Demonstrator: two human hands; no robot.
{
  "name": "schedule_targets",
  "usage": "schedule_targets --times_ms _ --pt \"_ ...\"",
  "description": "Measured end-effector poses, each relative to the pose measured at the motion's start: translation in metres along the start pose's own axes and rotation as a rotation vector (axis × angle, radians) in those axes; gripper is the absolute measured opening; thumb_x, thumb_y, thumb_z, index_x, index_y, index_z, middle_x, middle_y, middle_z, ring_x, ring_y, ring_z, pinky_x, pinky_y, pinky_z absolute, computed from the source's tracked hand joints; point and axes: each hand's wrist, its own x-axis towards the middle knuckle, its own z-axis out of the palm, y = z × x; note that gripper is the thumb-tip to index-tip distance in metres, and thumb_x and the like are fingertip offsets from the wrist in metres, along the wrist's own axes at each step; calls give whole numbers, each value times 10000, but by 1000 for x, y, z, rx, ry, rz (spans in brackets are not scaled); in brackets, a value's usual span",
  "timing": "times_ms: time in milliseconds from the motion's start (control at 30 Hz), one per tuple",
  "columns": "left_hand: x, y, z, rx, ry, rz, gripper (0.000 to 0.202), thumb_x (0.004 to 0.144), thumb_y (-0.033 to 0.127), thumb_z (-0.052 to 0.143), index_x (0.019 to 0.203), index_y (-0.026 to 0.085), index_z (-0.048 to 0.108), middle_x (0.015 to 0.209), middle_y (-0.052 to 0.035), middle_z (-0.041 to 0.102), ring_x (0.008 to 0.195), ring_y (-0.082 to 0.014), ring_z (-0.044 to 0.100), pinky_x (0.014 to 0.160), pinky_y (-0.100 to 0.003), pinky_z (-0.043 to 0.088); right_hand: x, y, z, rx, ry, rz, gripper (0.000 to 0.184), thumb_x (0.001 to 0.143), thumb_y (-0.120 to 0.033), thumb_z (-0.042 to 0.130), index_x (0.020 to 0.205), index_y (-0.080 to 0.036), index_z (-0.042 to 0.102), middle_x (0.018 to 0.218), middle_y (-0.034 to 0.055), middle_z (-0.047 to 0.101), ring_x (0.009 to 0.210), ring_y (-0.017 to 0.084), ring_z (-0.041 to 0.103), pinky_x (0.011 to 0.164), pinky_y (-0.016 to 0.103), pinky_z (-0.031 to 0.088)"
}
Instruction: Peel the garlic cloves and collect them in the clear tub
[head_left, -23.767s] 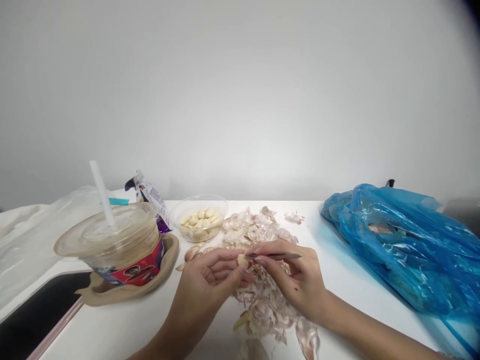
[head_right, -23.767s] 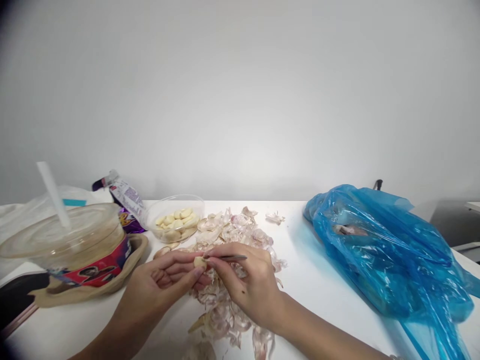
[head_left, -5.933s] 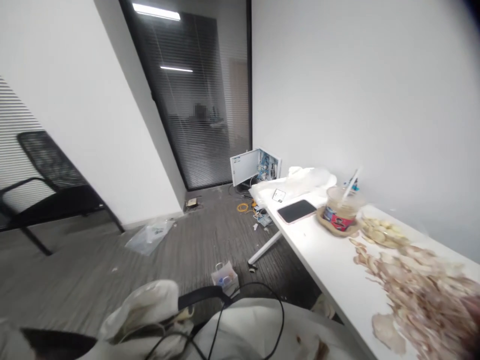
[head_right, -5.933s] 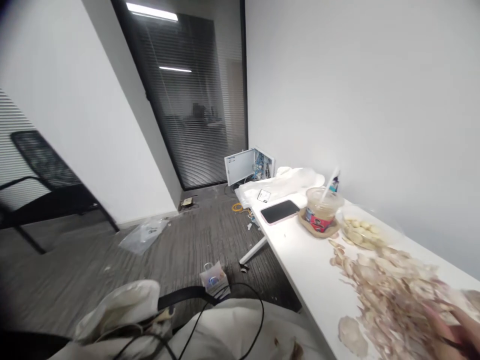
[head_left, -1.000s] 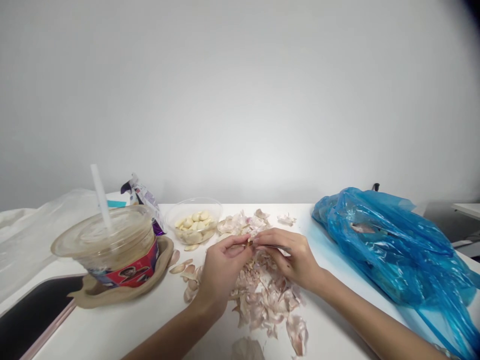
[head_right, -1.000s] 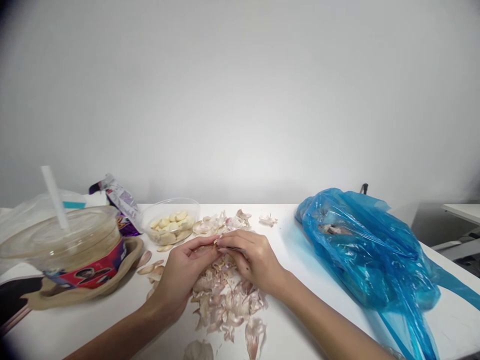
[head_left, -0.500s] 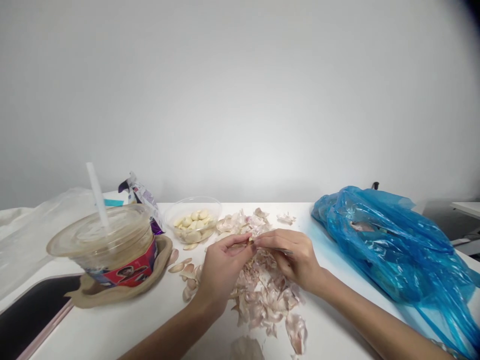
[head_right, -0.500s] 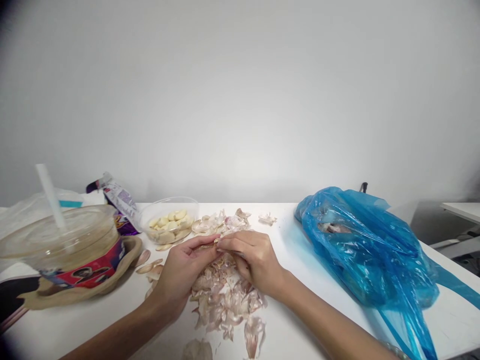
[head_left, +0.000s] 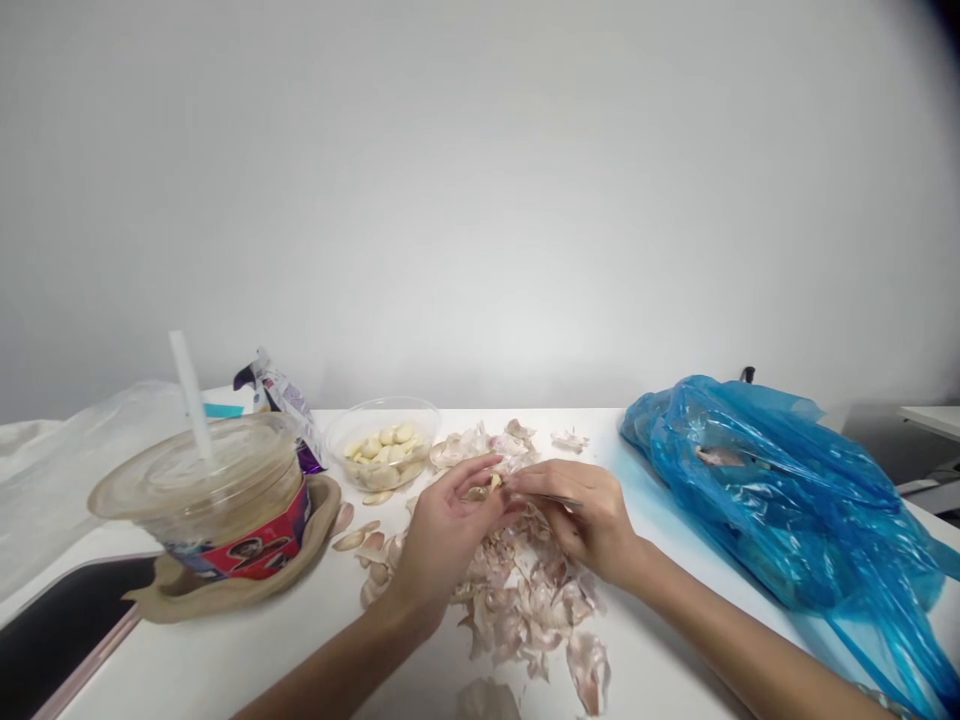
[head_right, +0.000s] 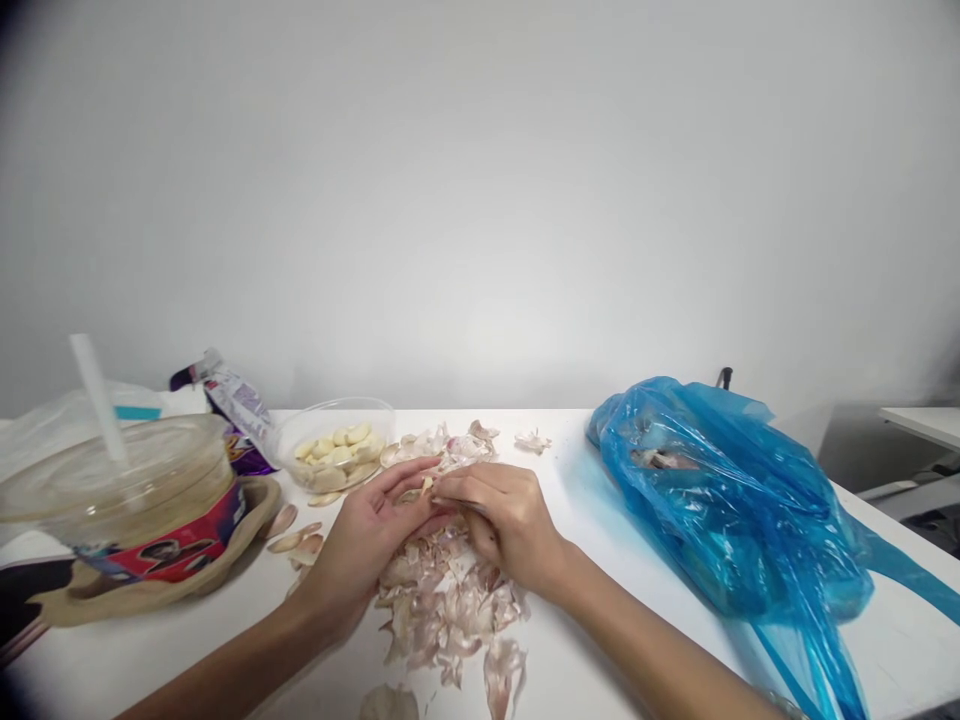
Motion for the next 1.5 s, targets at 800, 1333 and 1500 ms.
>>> schedule_targets --times_ms 800,1333,1500 --pt "-2 11 0 -136 -164 -60 262 771 248 567 1014 154 598 990 -79 652 958 -223 605 893 -346 467 3 0 -1 6 56 50 208 840 -75 435 959 -177 572 823 54 650 749 148 610 640 259 489" --pt "6 3 -11 -88 -87 -47 196 774 274 576 959 208 584 878 -15 590 839 -114 578 801 -222 492 0 0 1 76 -40 -13 360 796 13 417 1073 -186 532 891 52 649 816 139 605 707 264 481" --pt "9 1 -10 -94 -58 -20 190 767 277 583 945 209 587 945 -14 580 843 -107 572 796 -213 485 0 0 1 67 -54 -15 352 801 6 403 1064 -190 531 913 52 650 837 136 607 712 258 481"
